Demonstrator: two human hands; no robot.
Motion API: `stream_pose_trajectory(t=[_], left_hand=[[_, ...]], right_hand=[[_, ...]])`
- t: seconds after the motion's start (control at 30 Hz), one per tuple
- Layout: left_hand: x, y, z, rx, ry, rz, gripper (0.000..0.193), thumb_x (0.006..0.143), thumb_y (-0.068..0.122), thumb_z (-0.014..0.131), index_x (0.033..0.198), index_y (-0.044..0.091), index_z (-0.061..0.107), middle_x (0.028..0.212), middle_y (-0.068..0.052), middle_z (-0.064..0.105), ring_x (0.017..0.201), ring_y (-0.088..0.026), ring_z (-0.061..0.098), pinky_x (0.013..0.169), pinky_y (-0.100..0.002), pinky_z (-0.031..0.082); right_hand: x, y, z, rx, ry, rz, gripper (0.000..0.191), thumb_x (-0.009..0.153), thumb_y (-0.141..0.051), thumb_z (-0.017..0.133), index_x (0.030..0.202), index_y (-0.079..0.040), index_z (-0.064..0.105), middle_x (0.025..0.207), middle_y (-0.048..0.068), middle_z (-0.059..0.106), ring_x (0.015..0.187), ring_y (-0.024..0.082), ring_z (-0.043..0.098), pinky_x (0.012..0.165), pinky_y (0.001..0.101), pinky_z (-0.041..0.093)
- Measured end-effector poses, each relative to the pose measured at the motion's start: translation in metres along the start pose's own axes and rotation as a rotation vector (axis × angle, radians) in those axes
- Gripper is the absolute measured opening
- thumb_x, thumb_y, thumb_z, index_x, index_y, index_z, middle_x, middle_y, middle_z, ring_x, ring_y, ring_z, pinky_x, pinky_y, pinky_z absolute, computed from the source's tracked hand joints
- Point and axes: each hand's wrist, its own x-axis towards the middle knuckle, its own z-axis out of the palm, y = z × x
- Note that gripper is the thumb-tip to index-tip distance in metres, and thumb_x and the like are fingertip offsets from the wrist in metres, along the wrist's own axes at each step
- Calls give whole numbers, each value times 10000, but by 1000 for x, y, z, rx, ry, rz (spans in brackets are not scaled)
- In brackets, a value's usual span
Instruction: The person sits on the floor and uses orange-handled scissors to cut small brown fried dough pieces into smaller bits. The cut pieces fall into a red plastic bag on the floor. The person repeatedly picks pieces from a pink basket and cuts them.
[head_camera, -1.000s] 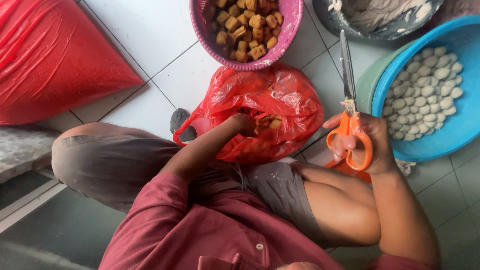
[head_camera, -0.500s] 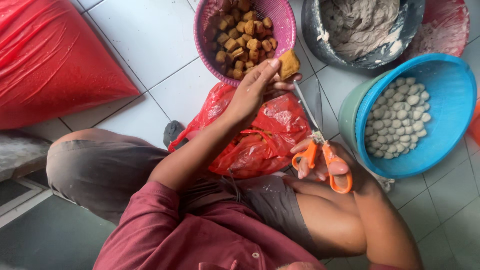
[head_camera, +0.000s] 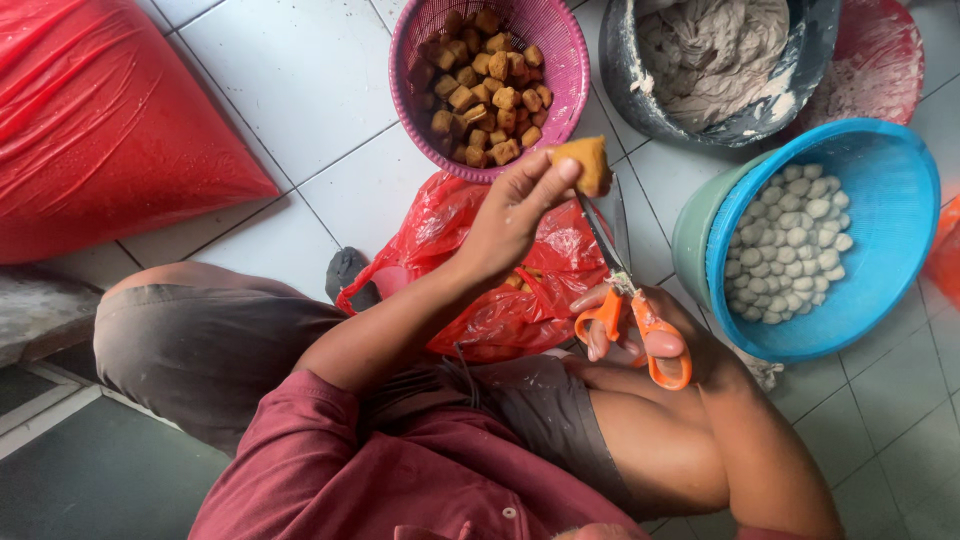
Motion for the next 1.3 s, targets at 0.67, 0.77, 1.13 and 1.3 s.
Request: stream_pose_trajectory(t=[0.67,0.77,1.13,1.3], left_hand=[[38,-110,-152,768,-483,-568,368,1082,303,470,1223,47,695,1208,-118,739,1116,-216,718,920,-314,604],[10,-156,-174,968,-956,-1006,380,1032,292,571,1254,1,673,1172,-165,680,1030,-273,645,837,-390,545],[-74,-201,-154,1628,-539,-678,748,819,496,681,1334,-37,578,1302,-302,610,1105,-403,636,861,-523,519],[-65,-196,-157,1577,-650,-738,643,841,451,681,1308,15,609,1267,-239,625,1084,-362,625,872,-519,507]], right_hand=[[-7,19,-19,163,407,-456,657,872,-435,824,1325,-43,553,1107,178,657,603,156,603,535,323,533],[-7,22,-21,182,424,-416,688,866,-453,826,1378,-79,560,1153,195,651,618,155,613,540,323,533],[-2,21,-24,49,444,-403,800,832,-577,796,1308,3,518,992,82,670,579,114,580,505,269,511],[-6,25,-27,145,367,-287,731,883,-499,820,1241,102,608,727,127,598,582,169,591,573,308,503]])
